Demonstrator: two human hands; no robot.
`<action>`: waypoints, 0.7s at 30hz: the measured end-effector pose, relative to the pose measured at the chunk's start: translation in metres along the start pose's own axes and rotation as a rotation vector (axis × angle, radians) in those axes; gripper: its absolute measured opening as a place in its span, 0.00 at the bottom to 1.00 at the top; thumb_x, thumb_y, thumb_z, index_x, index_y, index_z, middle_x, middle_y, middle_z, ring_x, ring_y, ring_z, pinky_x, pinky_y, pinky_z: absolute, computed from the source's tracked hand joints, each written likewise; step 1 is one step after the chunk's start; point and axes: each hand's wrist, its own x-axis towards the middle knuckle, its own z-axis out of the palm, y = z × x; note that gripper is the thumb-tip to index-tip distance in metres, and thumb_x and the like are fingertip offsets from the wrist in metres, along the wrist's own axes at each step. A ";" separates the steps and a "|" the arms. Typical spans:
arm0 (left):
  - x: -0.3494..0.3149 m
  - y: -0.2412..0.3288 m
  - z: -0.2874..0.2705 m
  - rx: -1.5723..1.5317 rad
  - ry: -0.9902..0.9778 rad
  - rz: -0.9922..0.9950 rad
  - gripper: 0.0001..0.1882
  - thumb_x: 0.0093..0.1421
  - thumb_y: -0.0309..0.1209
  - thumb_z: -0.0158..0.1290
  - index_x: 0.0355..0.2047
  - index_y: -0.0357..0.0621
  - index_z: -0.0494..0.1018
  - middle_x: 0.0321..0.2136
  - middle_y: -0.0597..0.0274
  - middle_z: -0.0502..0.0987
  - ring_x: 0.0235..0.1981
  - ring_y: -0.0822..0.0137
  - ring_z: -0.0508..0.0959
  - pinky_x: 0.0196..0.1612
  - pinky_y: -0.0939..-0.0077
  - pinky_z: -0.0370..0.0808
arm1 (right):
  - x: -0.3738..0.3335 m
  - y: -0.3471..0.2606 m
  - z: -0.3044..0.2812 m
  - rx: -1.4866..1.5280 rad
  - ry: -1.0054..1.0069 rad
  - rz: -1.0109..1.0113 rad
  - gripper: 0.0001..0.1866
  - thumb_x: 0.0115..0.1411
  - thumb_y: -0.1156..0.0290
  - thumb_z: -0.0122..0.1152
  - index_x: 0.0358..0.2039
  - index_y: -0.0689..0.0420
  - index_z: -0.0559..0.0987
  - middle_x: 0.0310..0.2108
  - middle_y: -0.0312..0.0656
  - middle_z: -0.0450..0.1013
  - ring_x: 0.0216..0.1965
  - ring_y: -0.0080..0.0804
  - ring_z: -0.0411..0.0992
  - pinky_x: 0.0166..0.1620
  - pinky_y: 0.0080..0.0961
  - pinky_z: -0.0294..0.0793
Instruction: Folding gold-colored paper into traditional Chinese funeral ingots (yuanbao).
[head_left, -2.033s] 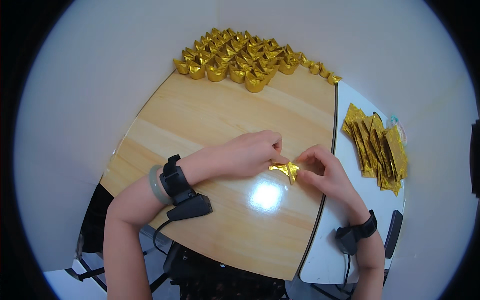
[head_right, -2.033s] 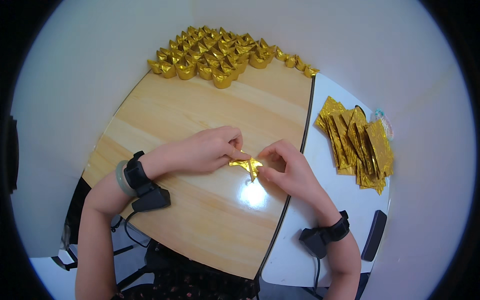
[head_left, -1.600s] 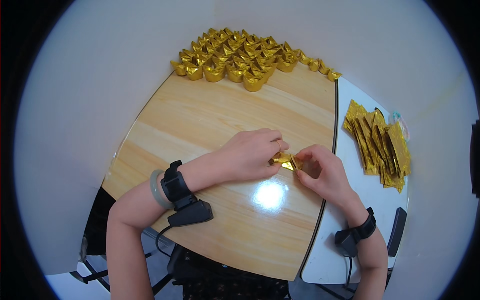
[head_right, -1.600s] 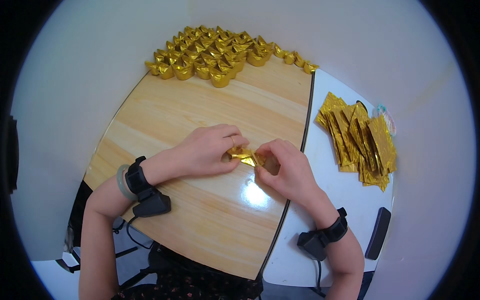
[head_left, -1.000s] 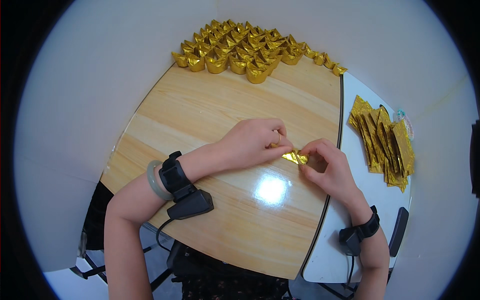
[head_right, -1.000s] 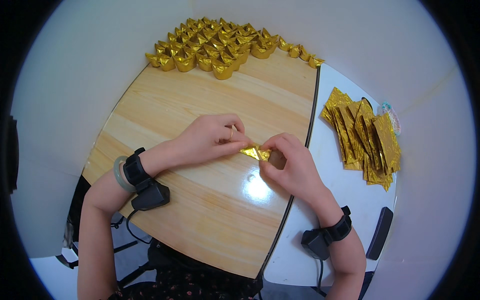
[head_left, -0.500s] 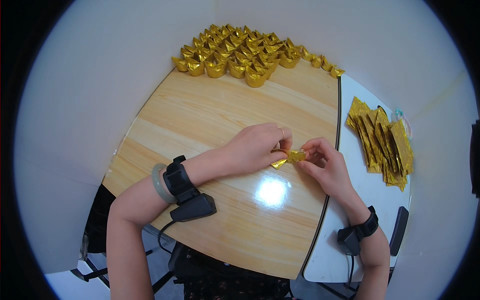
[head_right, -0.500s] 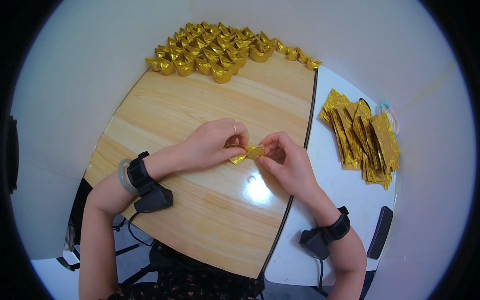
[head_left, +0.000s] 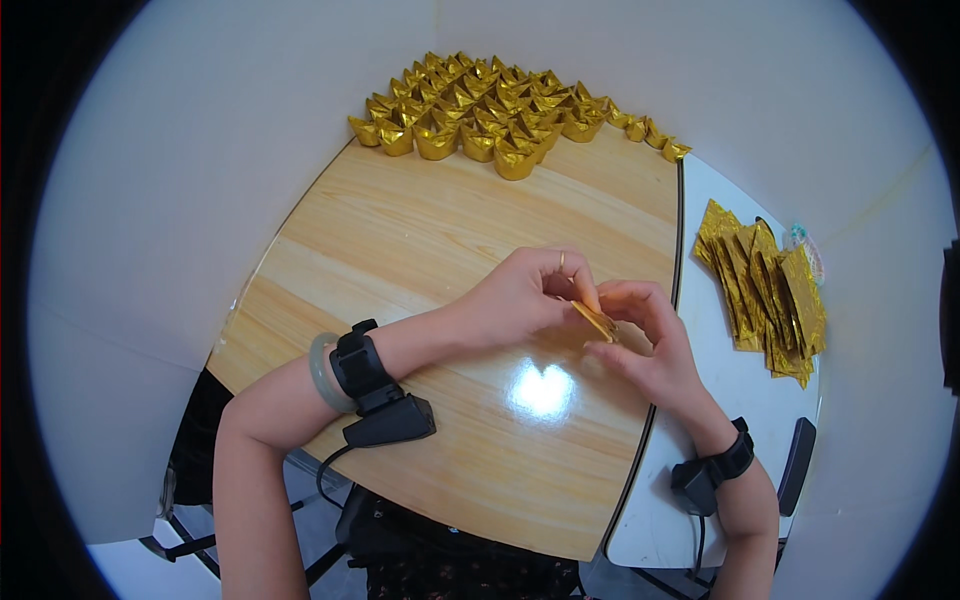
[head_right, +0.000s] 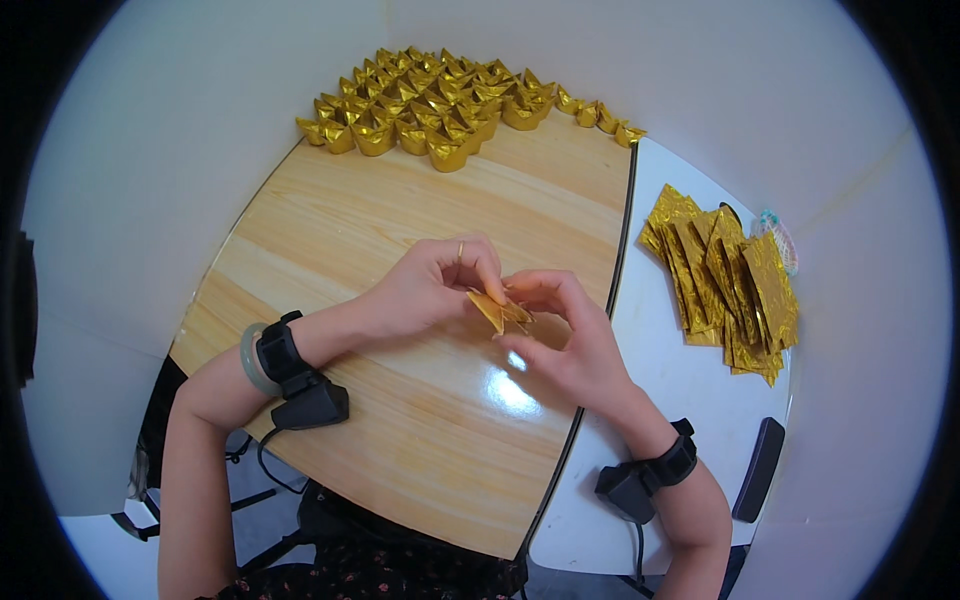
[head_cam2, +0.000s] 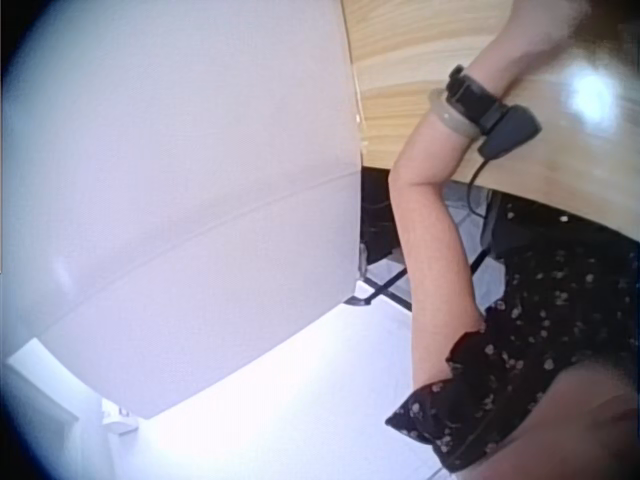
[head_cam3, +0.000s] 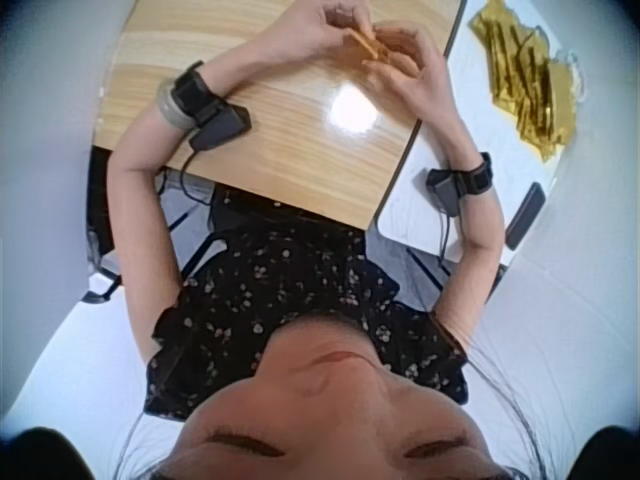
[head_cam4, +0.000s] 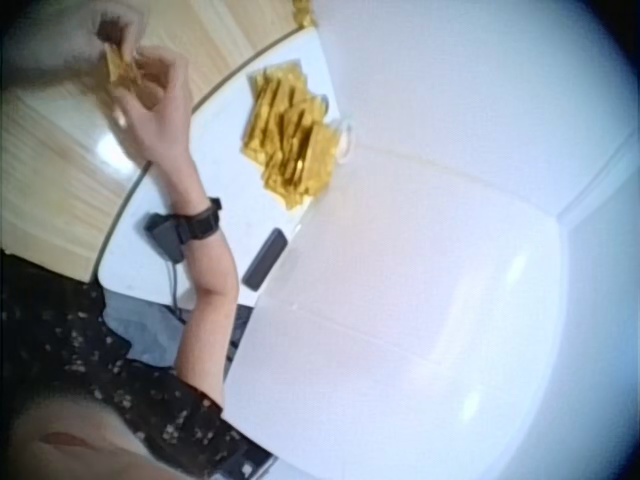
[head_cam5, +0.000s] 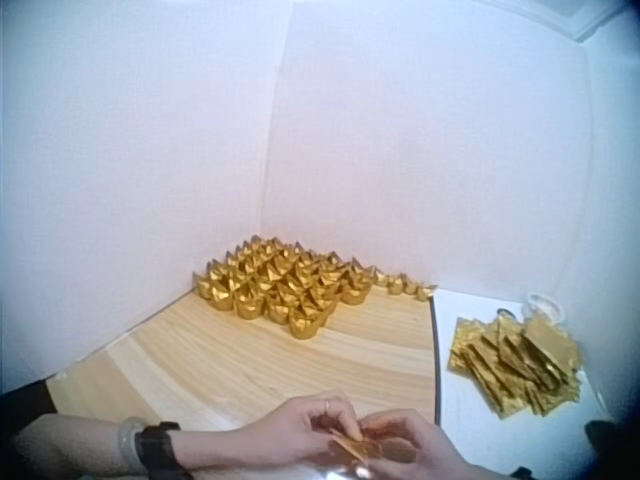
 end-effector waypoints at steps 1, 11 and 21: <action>0.000 0.000 -0.001 -0.003 -0.037 0.022 0.05 0.53 0.18 0.55 0.30 0.38 0.75 0.30 0.64 0.77 0.34 0.76 0.77 0.40 0.83 0.72 | -0.001 -0.002 -0.001 0.055 -0.012 0.057 0.18 0.49 0.80 0.65 0.41 0.60 0.74 0.35 0.39 0.74 0.36 0.28 0.74 0.42 0.22 0.74; 0.002 0.019 -0.013 -0.412 -0.098 -0.407 0.15 0.55 0.20 0.55 0.44 0.35 0.75 0.36 0.57 0.78 0.35 0.73 0.78 0.39 0.82 0.74 | -0.001 0.002 -0.020 -0.615 0.019 -0.505 0.15 0.41 0.85 0.64 0.32 0.56 0.80 0.33 0.39 0.74 0.30 0.33 0.73 0.31 0.25 0.74; 0.000 0.005 -0.012 0.808 -0.026 -0.003 0.04 0.52 0.26 0.59 0.28 0.41 0.76 0.28 0.66 0.74 0.30 0.71 0.72 0.33 0.78 0.70 | 0.005 0.006 -0.026 -0.517 -0.347 -0.309 0.13 0.43 0.81 0.64 0.32 0.54 0.81 0.34 0.37 0.73 0.37 0.34 0.71 0.39 0.27 0.73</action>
